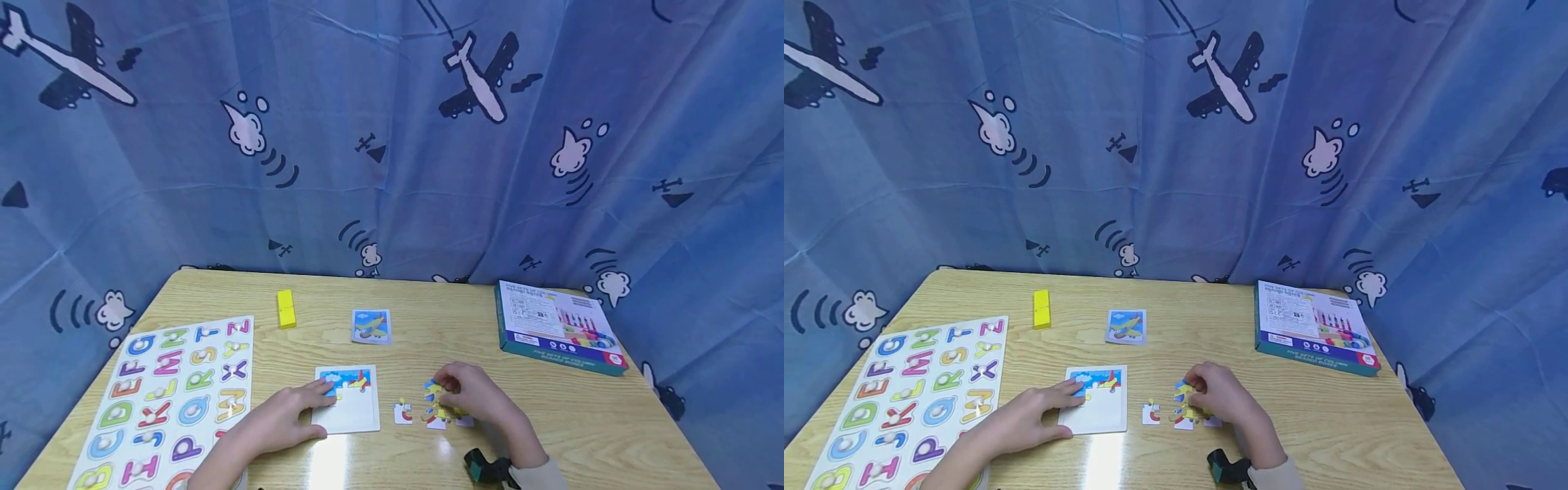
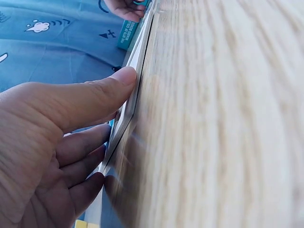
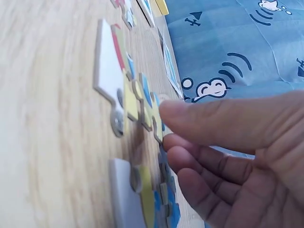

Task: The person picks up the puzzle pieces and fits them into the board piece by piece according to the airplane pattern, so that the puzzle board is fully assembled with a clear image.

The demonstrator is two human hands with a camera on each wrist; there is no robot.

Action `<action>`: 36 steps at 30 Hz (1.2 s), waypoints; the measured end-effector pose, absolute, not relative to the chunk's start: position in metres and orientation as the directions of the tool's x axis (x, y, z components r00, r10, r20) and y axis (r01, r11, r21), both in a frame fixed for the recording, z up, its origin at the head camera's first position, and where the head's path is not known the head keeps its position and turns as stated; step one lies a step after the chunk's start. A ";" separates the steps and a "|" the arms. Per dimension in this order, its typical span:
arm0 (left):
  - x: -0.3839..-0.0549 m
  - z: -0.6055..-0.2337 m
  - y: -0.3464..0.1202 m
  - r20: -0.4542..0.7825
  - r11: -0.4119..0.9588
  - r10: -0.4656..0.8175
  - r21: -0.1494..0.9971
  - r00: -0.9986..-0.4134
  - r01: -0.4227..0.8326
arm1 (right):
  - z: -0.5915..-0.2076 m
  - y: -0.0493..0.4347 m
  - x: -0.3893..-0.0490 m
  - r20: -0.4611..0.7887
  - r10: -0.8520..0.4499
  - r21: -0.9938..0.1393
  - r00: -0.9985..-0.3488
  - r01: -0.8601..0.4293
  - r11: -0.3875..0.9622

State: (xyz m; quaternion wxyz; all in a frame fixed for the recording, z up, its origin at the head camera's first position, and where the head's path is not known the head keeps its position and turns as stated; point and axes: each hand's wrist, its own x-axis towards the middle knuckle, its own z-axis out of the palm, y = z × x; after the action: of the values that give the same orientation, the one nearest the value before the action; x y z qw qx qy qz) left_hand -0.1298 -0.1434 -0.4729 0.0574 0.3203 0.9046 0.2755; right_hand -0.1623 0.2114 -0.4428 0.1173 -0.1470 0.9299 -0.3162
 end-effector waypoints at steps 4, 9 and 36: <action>-0.130 -0.472 -0.144 0.070 0.641 0.613 0.539 -0.787 0.547 | -0.444 0.209 -0.161 -0.118 -0.312 -0.594 -0.943 -0.185 0.783; -0.130 -0.471 -0.144 0.064 0.644 0.613 0.537 -0.788 0.545 | -0.442 0.207 -0.158 -0.100 -0.279 -0.542 -0.955 -0.183 0.821; -0.130 -0.471 -0.144 0.057 0.642 0.613 0.545 -0.788 0.539 | -0.449 0.204 -0.162 0.066 -0.346 -0.654 -0.936 -0.303 0.693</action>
State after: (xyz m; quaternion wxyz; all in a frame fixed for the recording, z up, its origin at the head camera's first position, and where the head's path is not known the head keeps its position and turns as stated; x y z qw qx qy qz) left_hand -0.1304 -0.1436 -0.4709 0.0667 0.3186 0.9037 0.2782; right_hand -0.1621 0.2038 -0.4492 0.0311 -0.1766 0.9196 -0.3497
